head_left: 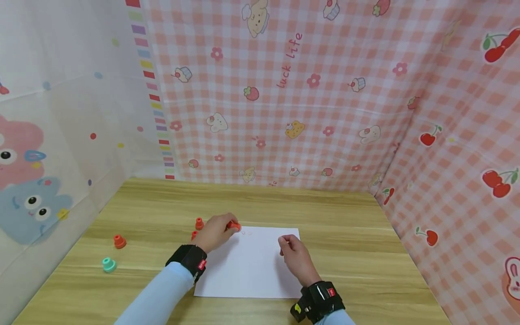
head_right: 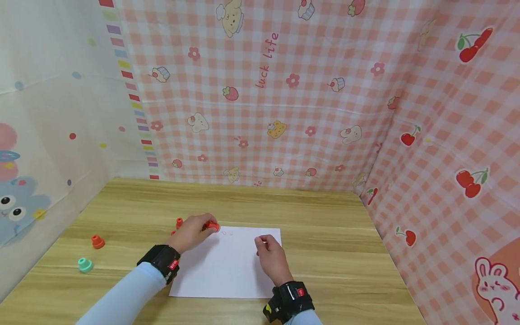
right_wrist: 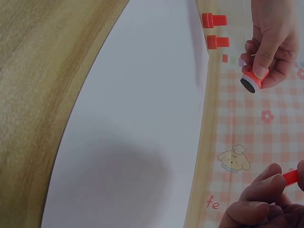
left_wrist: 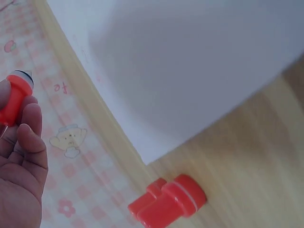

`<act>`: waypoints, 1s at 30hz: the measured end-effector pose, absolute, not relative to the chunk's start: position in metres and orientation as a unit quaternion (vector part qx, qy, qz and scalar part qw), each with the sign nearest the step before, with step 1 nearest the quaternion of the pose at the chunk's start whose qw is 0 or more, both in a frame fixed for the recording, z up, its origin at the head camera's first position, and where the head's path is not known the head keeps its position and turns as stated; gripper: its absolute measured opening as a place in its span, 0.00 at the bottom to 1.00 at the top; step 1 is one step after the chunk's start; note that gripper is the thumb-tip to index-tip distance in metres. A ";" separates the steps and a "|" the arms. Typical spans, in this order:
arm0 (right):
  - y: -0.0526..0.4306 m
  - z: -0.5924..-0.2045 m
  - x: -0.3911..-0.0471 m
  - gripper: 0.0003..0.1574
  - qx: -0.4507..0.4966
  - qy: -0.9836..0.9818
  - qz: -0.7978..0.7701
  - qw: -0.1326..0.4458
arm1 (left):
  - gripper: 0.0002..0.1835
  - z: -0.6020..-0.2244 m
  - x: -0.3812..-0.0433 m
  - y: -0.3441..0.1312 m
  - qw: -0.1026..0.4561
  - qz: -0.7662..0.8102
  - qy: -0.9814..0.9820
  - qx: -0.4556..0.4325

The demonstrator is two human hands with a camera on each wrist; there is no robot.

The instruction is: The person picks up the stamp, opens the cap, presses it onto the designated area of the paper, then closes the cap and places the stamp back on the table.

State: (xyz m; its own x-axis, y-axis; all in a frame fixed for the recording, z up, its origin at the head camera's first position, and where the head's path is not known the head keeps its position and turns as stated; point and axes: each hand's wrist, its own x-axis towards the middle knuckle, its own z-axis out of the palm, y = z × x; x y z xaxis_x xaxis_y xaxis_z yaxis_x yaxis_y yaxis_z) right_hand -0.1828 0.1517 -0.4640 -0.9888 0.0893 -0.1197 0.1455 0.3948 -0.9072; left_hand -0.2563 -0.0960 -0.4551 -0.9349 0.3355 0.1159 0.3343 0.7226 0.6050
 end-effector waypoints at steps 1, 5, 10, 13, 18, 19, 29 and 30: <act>0.152 -0.464 -0.183 0.21 0.070 0.835 -0.546 0.026 | 0.11 -0.455 -0.255 -0.095 -0.001 0.330 0.927 0.181; 0.152 -0.465 -0.185 0.21 0.067 0.835 -0.546 0.022 | 0.10 -0.455 -0.250 -0.090 0.000 0.346 0.922 0.175; 0.152 -0.466 -0.186 0.23 0.066 0.831 -0.552 0.024 | 0.09 -0.455 -0.243 -0.084 -0.007 0.379 0.908 0.180; 0.152 -0.466 -0.186 0.25 0.067 0.826 -0.559 0.030 | 0.08 -0.454 -0.238 -0.082 -0.014 0.404 0.895 0.187; 0.152 -0.465 -0.185 0.25 0.064 0.811 -0.580 0.038 | 0.08 -0.454 -0.231 -0.077 -0.020 0.428 0.881 0.199; 0.152 -0.465 -0.185 0.25 0.063 0.807 -0.586 0.040 | 0.08 -0.454 -0.230 -0.076 -0.021 0.431 0.879 0.202; 0.149 -0.461 -0.185 0.25 0.064 0.780 -0.619 0.073 | 0.06 -0.456 -0.223 -0.063 -0.013 0.459 0.856 0.237; 0.149 -0.461 -0.185 0.25 0.064 0.779 -0.620 0.075 | 0.06 -0.456 -0.222 -0.062 -0.012 0.458 0.855 0.242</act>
State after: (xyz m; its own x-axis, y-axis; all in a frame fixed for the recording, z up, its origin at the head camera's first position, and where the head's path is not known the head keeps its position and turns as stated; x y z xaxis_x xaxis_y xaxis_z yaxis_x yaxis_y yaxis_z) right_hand -0.1853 0.1491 -0.4606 -0.9804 0.0067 -0.1968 0.1933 0.2235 -0.9553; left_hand -0.2224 -0.0616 -0.4560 -0.8827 0.4025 0.2427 0.4251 0.4634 0.7775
